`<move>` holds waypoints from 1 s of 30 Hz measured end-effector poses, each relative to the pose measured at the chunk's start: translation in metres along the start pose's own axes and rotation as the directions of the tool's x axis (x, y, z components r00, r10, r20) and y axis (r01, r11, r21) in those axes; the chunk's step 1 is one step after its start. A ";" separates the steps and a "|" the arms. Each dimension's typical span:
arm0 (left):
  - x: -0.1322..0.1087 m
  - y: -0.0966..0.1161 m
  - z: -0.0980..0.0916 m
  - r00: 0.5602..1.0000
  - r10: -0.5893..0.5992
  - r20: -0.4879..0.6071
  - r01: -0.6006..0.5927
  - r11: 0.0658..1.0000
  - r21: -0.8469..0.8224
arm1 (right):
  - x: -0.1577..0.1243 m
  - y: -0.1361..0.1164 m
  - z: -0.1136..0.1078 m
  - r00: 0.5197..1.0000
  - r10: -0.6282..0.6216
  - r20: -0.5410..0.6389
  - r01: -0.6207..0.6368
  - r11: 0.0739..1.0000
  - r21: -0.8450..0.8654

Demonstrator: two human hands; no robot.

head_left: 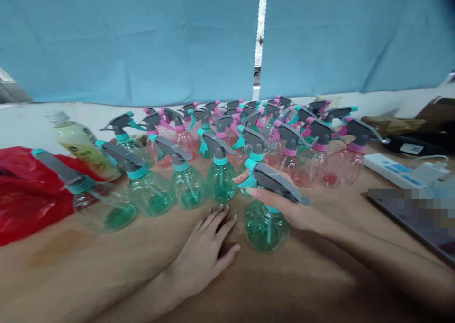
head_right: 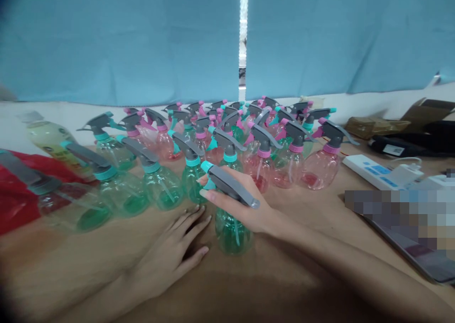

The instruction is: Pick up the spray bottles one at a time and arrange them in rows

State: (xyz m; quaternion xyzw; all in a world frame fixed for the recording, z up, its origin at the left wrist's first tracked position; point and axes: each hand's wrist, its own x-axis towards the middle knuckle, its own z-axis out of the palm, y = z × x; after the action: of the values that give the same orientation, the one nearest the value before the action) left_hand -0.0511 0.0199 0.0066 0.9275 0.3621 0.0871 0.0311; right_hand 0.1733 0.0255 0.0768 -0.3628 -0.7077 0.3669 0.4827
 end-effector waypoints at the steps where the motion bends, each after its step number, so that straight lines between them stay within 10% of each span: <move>1: 0.000 0.000 0.000 1.000 -0.001 0.004 0.001 1.000 0.001 | 0.000 0.000 0.000 1.000 0.002 0.001 -0.002 1.000 -0.001; 30: 0.000 0.000 0.001 0.999 0.009 -0.036 -0.009 1.000 -0.012 | -0.002 0.011 0.001 1.000 -0.007 0.001 0.006 0.999 0.039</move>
State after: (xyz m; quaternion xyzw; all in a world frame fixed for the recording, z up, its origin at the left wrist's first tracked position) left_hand -0.0507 0.0203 0.0056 0.9272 0.3578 0.1063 0.0299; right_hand 0.1741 0.0288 0.0662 -0.3508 -0.7020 0.3793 0.4903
